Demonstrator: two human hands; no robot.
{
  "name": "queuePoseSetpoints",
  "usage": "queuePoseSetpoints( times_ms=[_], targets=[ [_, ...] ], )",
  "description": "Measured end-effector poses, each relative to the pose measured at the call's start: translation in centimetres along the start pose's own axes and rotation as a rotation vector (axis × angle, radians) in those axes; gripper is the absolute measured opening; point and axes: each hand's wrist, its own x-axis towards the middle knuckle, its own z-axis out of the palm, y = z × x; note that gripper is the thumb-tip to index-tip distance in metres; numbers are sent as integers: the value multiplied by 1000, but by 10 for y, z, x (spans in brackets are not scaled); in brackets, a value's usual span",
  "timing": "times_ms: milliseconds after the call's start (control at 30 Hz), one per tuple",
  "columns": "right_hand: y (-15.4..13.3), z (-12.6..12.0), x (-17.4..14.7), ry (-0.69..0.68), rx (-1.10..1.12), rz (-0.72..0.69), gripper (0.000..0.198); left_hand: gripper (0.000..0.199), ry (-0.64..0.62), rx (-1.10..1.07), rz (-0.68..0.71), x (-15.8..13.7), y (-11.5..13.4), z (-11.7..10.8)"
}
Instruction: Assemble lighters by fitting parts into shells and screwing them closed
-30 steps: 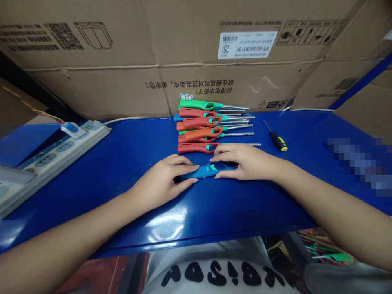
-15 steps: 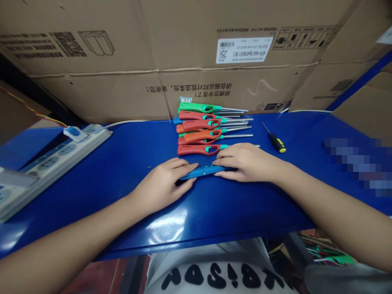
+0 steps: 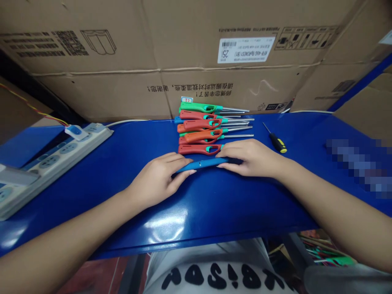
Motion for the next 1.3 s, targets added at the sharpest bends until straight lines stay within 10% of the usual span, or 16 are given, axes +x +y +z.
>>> queuePoseSetpoints(
  times_ms=[300,733,1133,1300],
  targets=[
    [-11,5,-1,60,-9,-2,21,23,50,-62,-39,-2,7,6],
    [-11,-4,5,-270,66,214,42,42,65,36,19,-5,8,9],
    [-25,14,3,222,163,-126,21,26,21,-65,78,-3,12,3],
    [-19,12,3,138,137,-112,21,33,26,50,76,-4,8,5]
  ],
)
